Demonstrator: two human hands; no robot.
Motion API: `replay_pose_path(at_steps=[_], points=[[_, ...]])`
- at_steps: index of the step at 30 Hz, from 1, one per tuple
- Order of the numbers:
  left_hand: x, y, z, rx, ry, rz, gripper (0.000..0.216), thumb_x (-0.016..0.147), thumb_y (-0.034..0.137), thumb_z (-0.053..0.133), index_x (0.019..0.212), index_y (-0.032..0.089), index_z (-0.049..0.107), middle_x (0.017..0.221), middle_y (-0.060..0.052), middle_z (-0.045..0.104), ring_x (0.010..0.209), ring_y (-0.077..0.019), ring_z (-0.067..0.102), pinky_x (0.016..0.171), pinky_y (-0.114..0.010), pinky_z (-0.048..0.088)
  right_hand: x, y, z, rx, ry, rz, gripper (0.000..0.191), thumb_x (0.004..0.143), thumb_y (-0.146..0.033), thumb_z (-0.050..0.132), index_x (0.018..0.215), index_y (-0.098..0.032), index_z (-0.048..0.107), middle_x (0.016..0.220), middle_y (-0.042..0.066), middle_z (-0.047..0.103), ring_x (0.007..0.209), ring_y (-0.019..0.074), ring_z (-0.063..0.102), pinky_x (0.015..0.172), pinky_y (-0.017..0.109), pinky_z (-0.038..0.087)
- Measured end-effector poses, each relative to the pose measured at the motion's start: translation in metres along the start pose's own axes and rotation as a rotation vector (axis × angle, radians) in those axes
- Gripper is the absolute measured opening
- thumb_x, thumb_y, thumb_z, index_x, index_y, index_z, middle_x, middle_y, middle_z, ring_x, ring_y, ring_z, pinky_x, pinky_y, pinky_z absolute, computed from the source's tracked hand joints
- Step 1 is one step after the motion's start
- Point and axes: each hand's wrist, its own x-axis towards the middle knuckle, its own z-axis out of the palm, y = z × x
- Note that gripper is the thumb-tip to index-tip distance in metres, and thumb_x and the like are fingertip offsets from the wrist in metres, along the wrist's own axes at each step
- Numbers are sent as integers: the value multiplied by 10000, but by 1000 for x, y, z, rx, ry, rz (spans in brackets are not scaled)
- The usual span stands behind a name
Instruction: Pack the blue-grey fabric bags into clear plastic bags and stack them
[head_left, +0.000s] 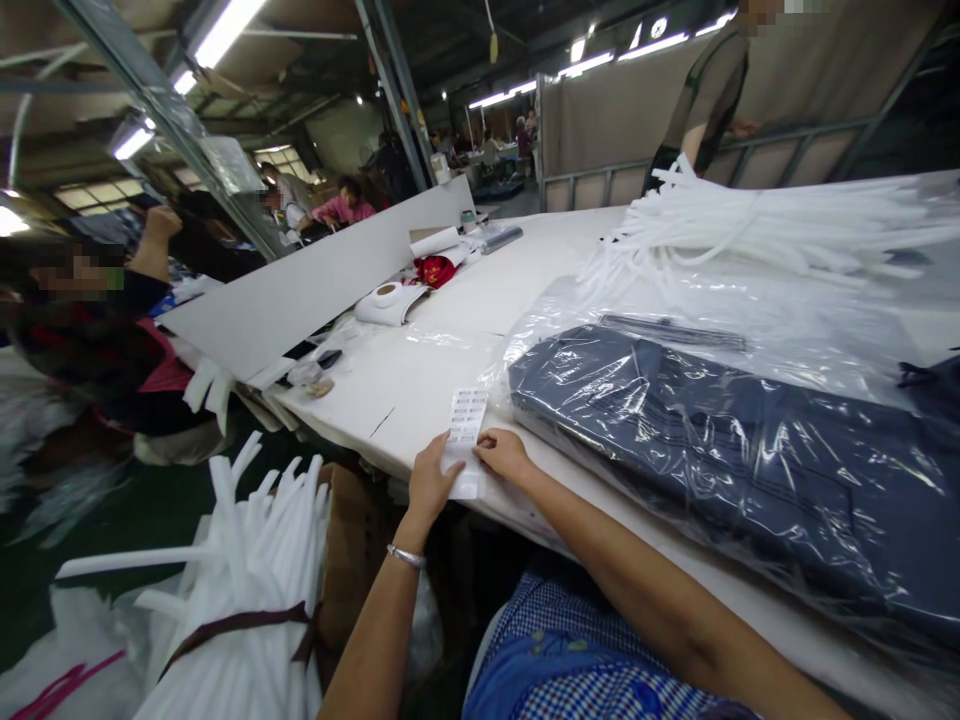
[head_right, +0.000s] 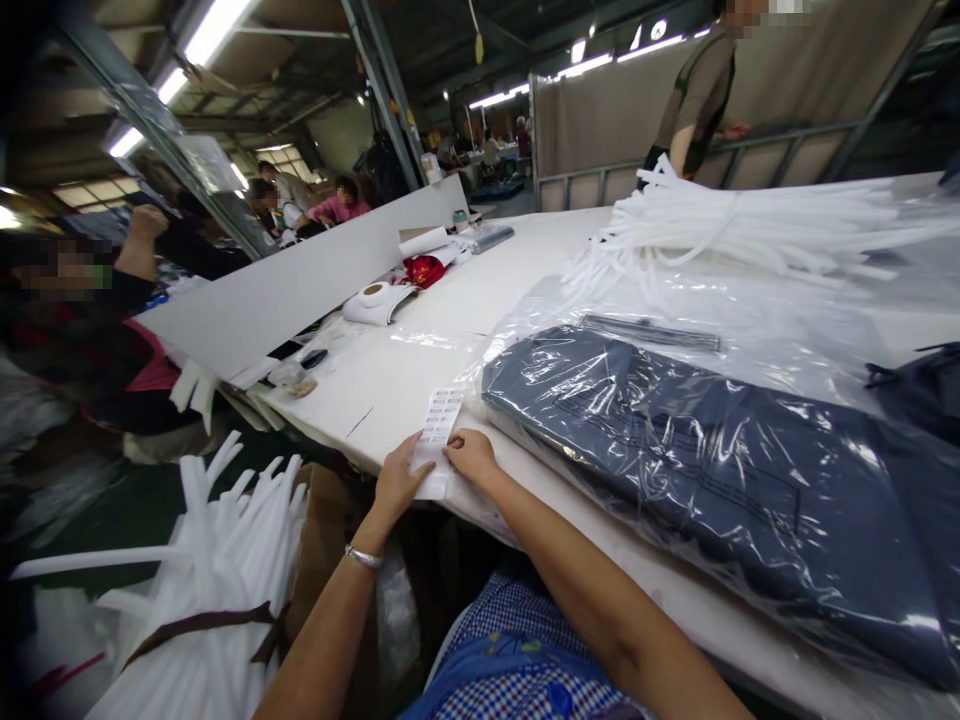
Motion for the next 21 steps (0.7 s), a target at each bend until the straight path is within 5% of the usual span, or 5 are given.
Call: replay_pose_path(at_steps=[3,9,21], points=[[2,15,-3,14,64,26,490,894,263,606,1374,188,546,1381,-127,595,1315,-280,507,1120,-469,392,-1,1,1,58,-7,7,41,795,-154,641,798,-165,680,610,-15,641,495,100,549,511,211,450],[18,30,-3,-32,27,104,409,936,245,586,1345,239,571,1079,-29,747,1004,-188,671,950,-337,514,-2,4,1,112,-19,-5,117,835,-229,644,829,-143,722,591,-10,628,473,79,523,471,176,423],[26,36,-4,-29,-38,109,445,907,208,619,1341,305,605,972,-49,769,867,-217,697,804,-309,498,-2,8,0,85,-27,-38,204,811,-126,604,898,-172,783,562,-27,643,452,74,537,500,169,437]])
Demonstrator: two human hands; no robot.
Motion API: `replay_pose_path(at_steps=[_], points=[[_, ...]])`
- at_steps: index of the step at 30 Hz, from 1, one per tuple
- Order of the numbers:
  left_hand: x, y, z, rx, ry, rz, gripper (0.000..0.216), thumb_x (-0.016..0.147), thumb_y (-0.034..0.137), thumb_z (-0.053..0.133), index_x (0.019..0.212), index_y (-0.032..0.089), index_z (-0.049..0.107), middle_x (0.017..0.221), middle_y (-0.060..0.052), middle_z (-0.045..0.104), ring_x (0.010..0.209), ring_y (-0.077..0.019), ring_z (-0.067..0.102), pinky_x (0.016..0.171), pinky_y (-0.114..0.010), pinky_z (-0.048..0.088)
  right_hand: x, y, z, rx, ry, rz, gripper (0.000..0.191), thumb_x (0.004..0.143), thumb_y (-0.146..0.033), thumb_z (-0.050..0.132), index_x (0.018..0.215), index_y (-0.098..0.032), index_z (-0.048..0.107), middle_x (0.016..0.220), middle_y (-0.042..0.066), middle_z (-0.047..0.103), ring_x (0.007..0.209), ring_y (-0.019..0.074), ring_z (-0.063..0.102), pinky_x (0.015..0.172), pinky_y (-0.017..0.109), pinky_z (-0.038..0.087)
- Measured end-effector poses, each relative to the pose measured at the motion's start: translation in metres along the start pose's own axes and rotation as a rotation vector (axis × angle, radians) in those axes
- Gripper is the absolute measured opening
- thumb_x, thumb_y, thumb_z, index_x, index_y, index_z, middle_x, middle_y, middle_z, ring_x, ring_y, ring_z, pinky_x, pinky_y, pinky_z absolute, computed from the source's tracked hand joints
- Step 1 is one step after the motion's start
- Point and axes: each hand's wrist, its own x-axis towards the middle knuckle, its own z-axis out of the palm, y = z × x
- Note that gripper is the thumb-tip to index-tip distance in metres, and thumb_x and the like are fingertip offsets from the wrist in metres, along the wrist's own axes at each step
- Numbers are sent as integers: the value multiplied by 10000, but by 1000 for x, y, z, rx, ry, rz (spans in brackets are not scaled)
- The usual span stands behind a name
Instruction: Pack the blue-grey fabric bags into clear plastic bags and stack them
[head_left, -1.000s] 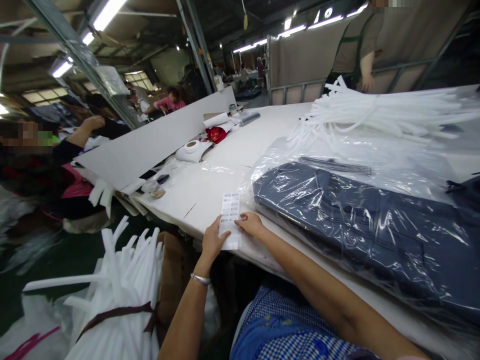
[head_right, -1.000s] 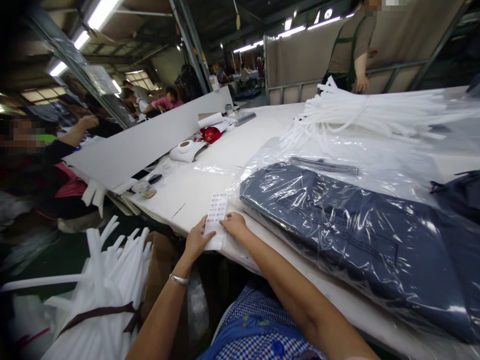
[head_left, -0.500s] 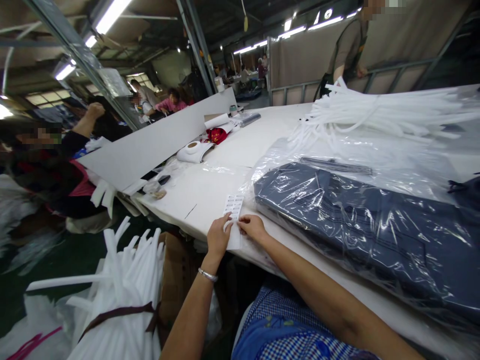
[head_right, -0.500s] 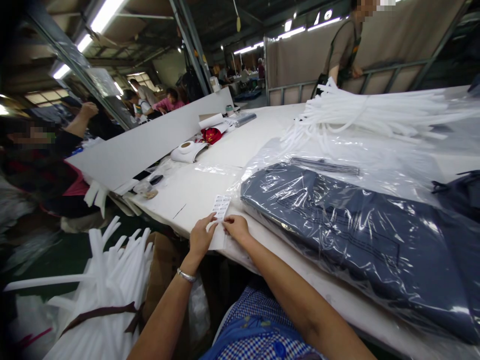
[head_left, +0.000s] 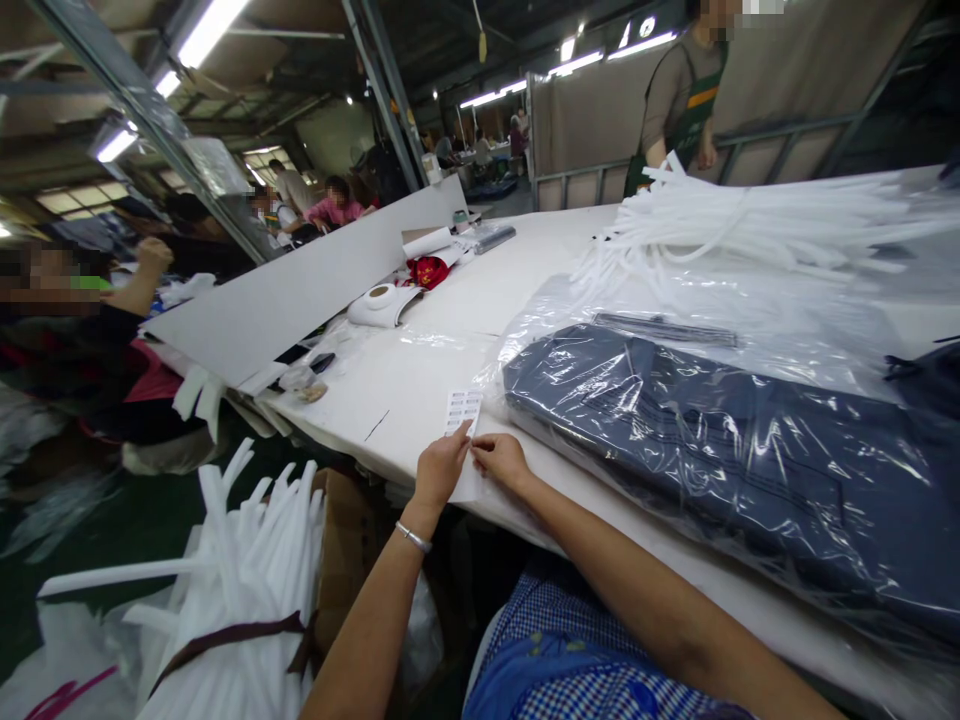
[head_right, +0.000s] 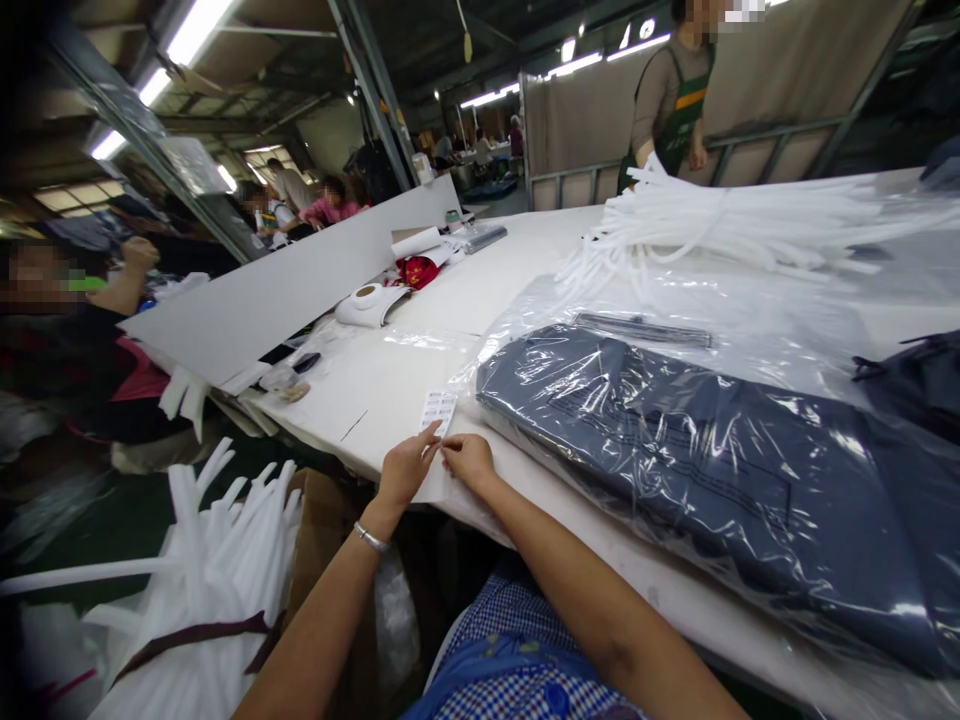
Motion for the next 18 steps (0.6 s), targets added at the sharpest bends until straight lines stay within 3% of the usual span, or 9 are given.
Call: replay_pose_path(at_steps=[7,11,15,18], points=[[1,3,5,-180,98,-138,512,835,208,660,1333,314,610,955,-13,764,802,-194,697,787,-295,500,-1,-6,3,34,52,103,128,799,-150,631,858,-144,744,581,-2,672,430,82,553,459,171,438],[4,-6,13,-373,175,-291,559,821,304,678,1363,217,574,938,-44,763,788,-182,703,773,-294,527,3,-6,6,59,79,203,114,789,-145,627,868,-138,709,594,17,691,440,102,587,435,176,459],[3,-18,20,-577,175,-402,625,825,372,668,1373,105,533,938,-96,766,740,-162,701,722,-283,549,5,-8,6,67,71,260,76,787,-125,628,834,-145,683,586,14,685,458,117,616,437,182,486],[1,-21,20,-648,168,-429,671,819,414,674,1388,98,515,967,-109,761,711,-149,689,691,-279,548,8,-12,4,62,50,287,60,839,-179,620,801,-149,654,573,14,670,453,126,626,428,189,494]])
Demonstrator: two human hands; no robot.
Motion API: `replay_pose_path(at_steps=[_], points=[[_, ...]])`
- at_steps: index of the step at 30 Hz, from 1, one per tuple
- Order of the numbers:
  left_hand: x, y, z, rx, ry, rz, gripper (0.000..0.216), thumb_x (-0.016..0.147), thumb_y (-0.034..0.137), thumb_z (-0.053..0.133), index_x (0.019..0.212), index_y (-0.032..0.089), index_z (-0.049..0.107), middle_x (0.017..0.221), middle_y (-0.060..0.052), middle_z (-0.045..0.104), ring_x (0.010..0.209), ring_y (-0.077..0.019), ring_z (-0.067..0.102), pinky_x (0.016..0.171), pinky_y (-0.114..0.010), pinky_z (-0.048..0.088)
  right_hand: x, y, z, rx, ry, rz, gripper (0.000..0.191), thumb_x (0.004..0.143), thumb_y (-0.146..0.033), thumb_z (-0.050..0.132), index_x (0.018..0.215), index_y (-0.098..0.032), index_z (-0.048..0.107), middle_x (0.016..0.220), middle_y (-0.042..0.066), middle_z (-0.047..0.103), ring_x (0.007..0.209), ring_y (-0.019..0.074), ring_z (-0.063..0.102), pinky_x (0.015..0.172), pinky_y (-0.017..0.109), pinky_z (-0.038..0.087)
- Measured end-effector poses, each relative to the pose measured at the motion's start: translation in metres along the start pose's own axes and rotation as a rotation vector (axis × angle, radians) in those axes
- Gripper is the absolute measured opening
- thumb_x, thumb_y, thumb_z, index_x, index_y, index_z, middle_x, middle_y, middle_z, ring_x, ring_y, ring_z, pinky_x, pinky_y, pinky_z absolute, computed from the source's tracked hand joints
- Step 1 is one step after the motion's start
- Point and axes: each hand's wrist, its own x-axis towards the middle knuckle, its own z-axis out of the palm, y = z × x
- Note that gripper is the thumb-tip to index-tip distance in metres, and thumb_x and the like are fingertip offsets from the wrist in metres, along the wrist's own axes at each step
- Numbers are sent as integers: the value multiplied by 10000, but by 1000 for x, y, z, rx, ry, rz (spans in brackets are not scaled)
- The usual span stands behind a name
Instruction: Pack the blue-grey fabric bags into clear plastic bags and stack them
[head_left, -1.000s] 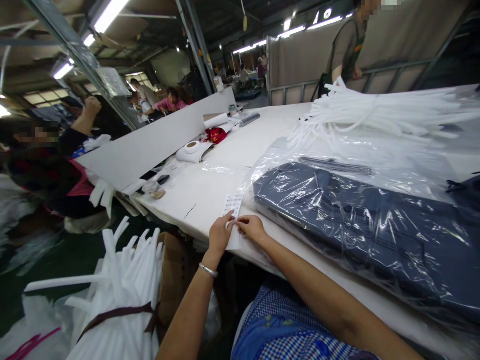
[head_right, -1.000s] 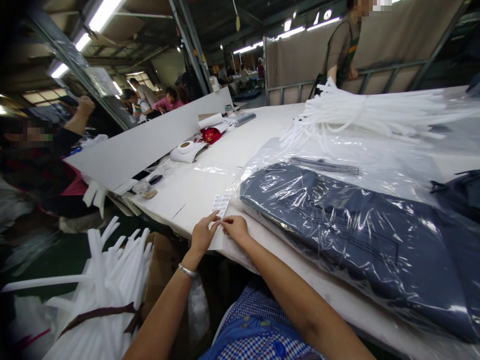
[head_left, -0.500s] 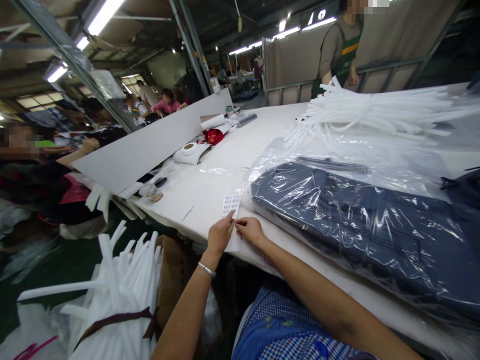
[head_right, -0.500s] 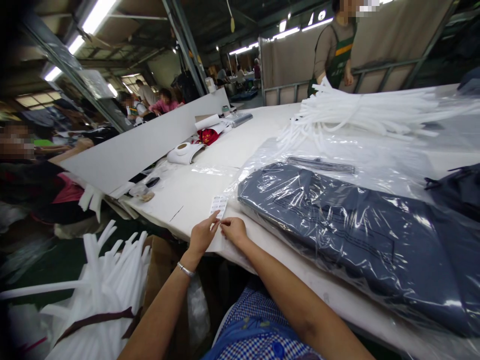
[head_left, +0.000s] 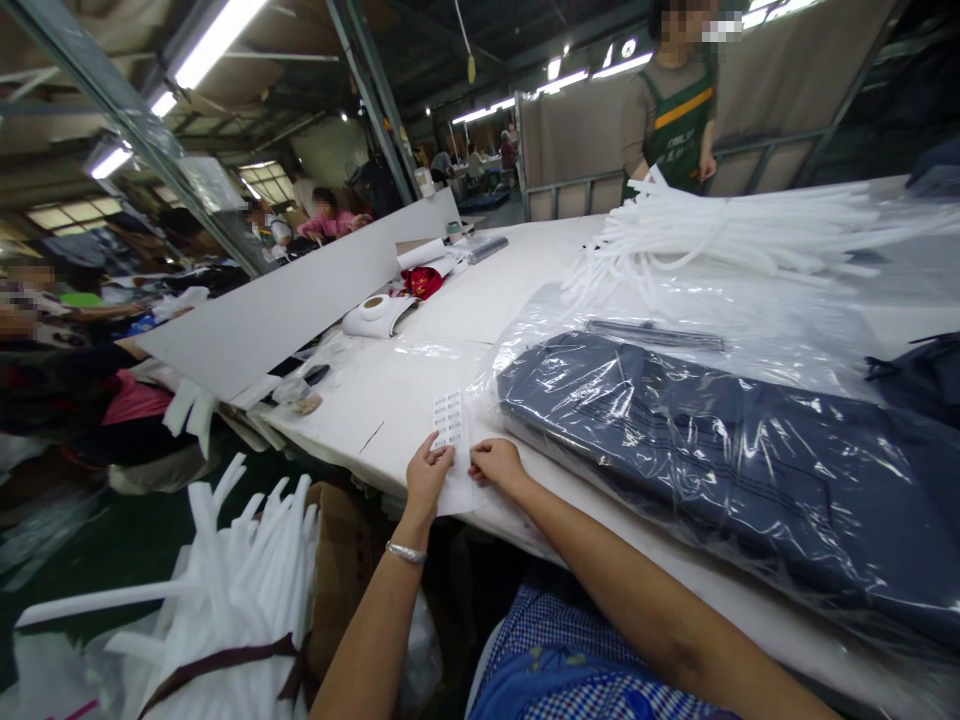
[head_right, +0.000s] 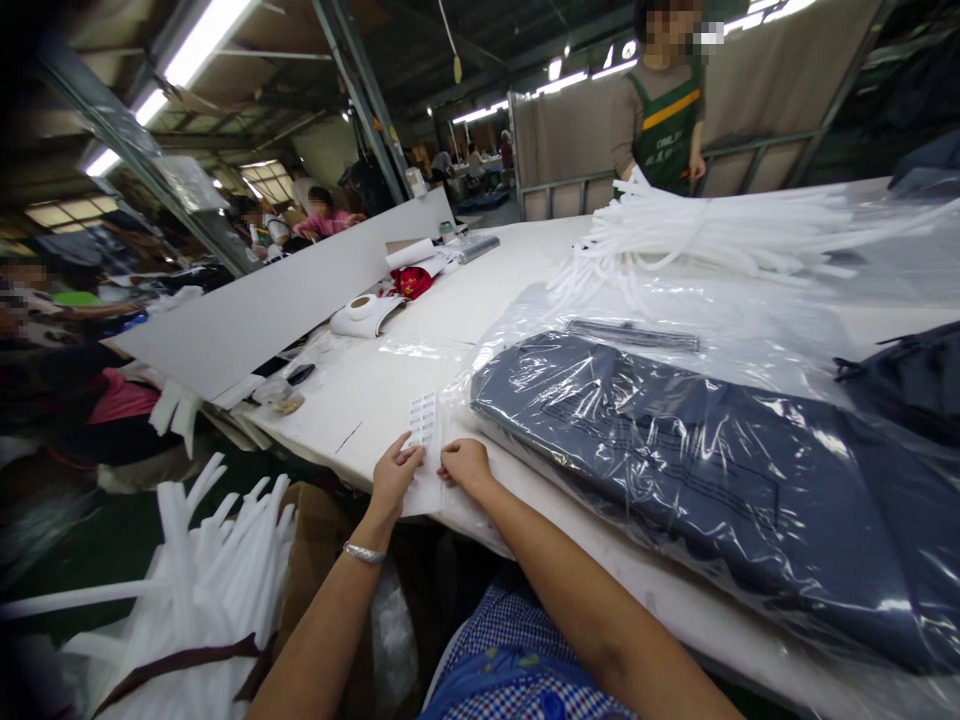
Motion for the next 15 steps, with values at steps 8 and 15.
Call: replay_pose_path(at_steps=[8,15], points=[[-13,9,0,87,-73,145,603,755,362,743,1333,266,601,917,-13,764,801,-177,694,784,-307,539,17,-18,-5,-98,13,26,419,953,-479,542,677,-164,568,512,9,606,402,124,594,382,196,462],[-18,3,4,91,-72,150,607,776,349,720,1357,255,573,934,-14,759,837,-178,700,799,-309,551,21,-12,-1,-191,-19,71,275,975,-395,582,972,-126,641,769,-11,649,576,82,597,537,221,527]])
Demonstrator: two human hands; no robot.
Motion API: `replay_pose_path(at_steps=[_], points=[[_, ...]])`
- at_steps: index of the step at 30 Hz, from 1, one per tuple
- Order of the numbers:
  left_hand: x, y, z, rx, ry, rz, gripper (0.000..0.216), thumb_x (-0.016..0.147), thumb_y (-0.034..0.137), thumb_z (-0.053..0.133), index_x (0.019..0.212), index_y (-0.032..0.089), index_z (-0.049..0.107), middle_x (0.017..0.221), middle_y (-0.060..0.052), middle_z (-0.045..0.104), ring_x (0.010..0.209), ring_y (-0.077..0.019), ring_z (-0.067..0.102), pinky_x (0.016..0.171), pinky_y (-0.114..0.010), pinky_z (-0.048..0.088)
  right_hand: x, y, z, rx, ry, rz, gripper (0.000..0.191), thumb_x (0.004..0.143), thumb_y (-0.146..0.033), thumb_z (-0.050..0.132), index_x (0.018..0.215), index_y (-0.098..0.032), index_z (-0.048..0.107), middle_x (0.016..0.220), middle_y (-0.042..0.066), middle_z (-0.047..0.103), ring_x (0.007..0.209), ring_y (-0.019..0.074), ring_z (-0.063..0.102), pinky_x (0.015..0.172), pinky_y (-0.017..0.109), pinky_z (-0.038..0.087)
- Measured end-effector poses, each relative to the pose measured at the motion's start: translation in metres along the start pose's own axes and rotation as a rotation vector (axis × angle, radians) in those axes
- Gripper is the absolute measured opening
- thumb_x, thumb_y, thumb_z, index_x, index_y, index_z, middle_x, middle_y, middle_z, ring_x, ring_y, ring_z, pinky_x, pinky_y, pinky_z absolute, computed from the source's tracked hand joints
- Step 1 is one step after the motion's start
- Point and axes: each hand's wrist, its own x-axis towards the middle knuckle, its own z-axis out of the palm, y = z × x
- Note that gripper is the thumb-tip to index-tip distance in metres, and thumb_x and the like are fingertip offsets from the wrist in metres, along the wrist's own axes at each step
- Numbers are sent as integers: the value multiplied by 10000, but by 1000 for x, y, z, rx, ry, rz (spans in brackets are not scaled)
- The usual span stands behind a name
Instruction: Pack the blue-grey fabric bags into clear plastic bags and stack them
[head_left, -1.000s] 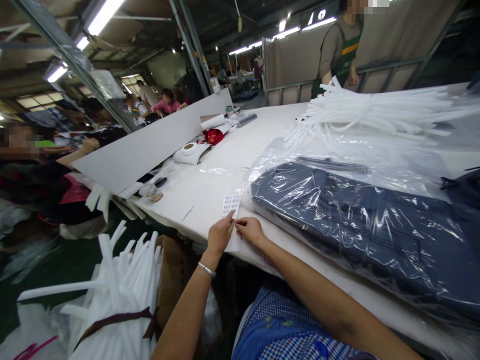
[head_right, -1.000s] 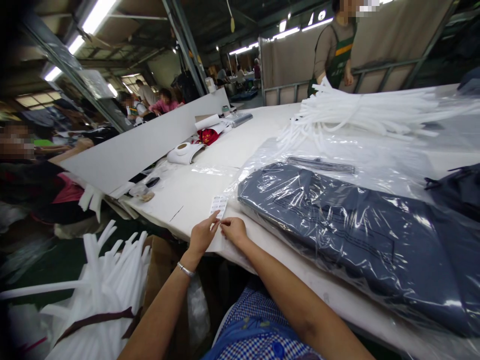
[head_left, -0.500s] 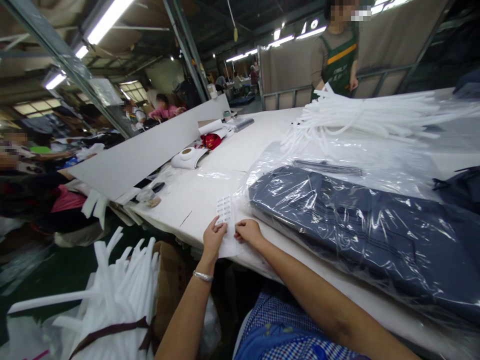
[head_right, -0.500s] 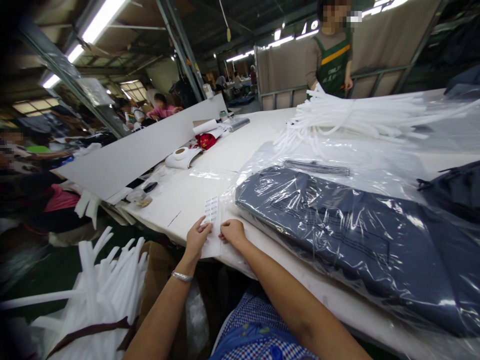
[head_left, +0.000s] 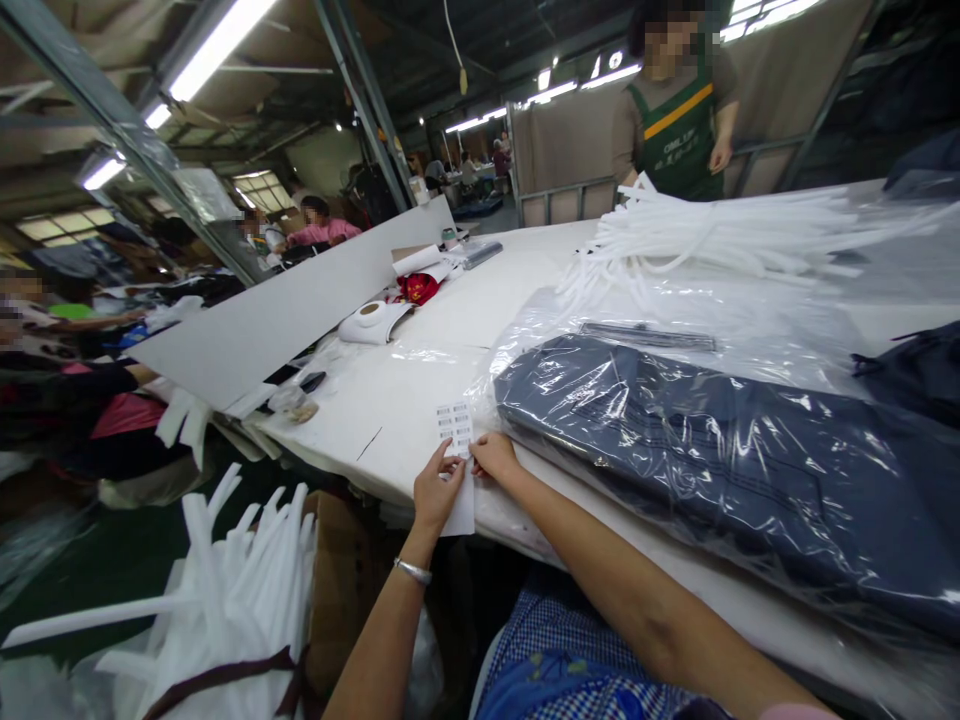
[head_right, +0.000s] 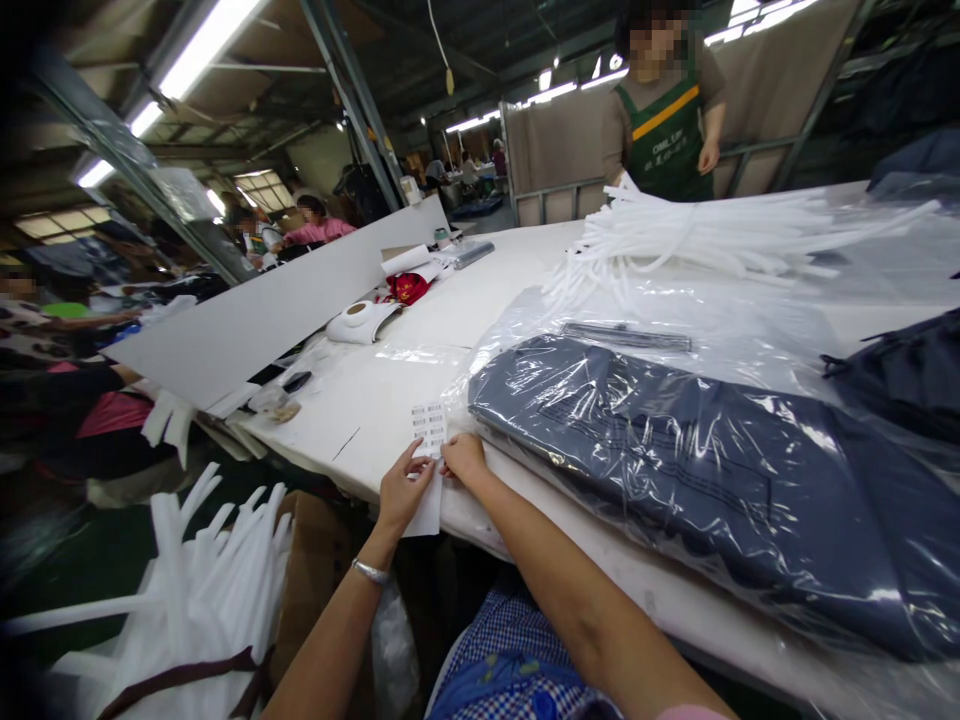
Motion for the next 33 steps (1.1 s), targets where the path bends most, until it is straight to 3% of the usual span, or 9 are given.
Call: replay_pose_path(at_steps=[5,14,21,24,28,31,33], points=[[1,-5,4,-102,19,-75,615,784,354,708,1348,162,555,925,-54,758,860,-178,716,860,-321,556,-3,1,2,-13,42,-18,266,976,-376,580,929,-121,643,654,-36,616,481,70,560,456,191,476],[-3,1,5,-151,66,-98,576,715,324,761,1258,185,626,870,-27,744,778,-155,693,816,-297,547,-5,-2,2,-16,60,-4,273,969,-379,594,877,-125,635,633,-49,606,476,68,555,484,201,489],[-10,8,-7,-264,139,-153,651,721,394,772,1316,200,594,960,-48,735,865,-159,670,746,-258,514,-6,-2,1,15,15,47,271,971,-387,587,1044,-131,638,901,25,667,711,118,639,644,279,564],[-8,10,-15,-351,223,-238,659,748,425,748,1340,198,569,1010,-67,719,890,-153,668,717,-238,502,-9,-4,0,54,16,35,271,970,-386,590,1053,-132,636,914,26,668,720,119,641,646,279,566],[-1,17,-27,-450,333,-311,588,762,433,734,1289,208,598,953,-64,695,817,-131,666,617,-199,474,-19,-7,-6,152,51,-61,246,982,-325,544,906,-113,644,734,20,671,510,90,608,487,205,509],[-1,36,-28,-498,340,-301,566,766,426,741,1276,221,607,954,-59,696,808,-125,667,608,-191,475,-44,-4,-18,245,140,-201,196,959,-257,525,1063,-133,637,942,62,722,511,76,621,471,189,498],[-7,57,-21,-506,335,-255,589,772,431,746,1305,234,590,1009,-54,706,856,-131,671,658,-199,493,-71,1,-30,291,207,-303,269,928,-271,558,1169,-169,618,1092,68,708,573,76,636,511,192,511]])
